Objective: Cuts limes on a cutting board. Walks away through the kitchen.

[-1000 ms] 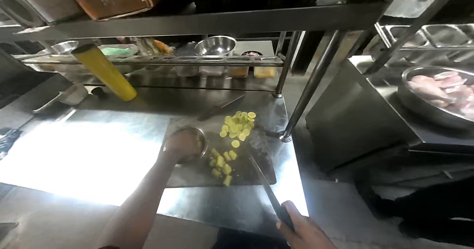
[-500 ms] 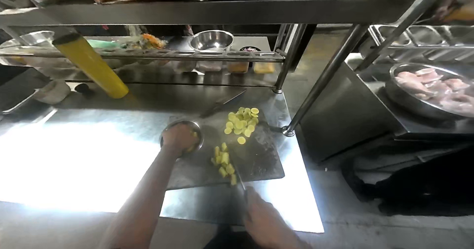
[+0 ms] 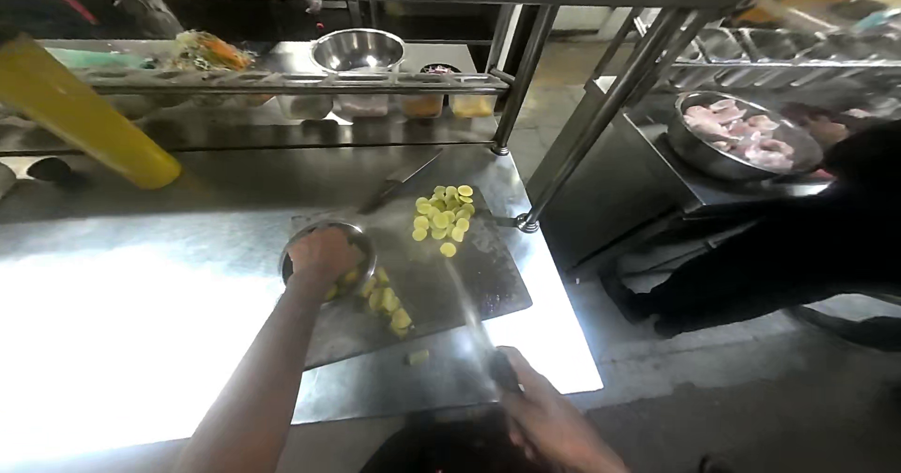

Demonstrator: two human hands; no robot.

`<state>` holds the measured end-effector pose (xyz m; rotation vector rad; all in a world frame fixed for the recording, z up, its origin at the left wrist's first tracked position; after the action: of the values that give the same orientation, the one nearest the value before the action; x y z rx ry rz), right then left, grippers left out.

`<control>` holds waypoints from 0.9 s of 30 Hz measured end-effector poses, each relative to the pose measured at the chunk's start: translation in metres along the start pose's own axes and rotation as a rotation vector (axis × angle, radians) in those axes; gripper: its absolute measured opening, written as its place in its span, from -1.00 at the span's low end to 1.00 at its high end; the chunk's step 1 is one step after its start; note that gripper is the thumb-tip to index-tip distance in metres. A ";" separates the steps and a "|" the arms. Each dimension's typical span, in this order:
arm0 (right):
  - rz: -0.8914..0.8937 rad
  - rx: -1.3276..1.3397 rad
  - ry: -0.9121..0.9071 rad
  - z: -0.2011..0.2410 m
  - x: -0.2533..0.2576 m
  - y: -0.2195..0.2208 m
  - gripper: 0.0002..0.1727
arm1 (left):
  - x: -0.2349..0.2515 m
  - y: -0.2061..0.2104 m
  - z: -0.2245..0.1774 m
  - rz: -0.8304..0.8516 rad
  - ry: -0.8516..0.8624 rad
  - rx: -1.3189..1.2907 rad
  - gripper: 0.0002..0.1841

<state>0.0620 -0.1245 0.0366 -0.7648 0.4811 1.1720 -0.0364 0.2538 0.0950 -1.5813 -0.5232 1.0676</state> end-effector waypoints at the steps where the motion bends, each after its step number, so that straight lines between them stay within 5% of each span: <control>1: -0.033 0.084 0.011 -0.011 -0.007 -0.009 -0.40 | 0.000 -0.001 -0.004 -0.002 0.062 0.003 -0.52; 7: -0.185 0.300 -0.049 -0.037 -0.018 -0.031 -0.44 | -0.001 0.000 -0.022 0.070 0.199 0.099 -0.55; 13: -0.130 0.266 -0.152 -0.030 -0.010 -0.038 -0.44 | -0.006 0.010 -0.020 0.094 0.257 0.105 -0.43; 18: -0.100 0.169 -0.152 -0.028 -0.003 -0.061 -0.42 | -0.010 0.018 -0.012 0.005 0.419 0.030 -0.53; 27: 0.015 0.020 -0.326 -0.028 0.011 -0.108 -0.41 | -0.080 -0.031 0.002 -0.557 0.419 -0.622 -0.43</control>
<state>0.1691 -0.1585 0.0408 -0.5390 0.2269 1.2758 -0.0715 0.2012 0.1520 -1.9547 -0.9881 0.1328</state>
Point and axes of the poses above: each hand's wrist, its own x-axis towards the middle knuckle, its own y-axis out of the palm, z = x × y, the point moved 8 cm from there along x, towards the middle knuckle, and after that the axes turned 5 degrees about y, right-handed, at the moved point
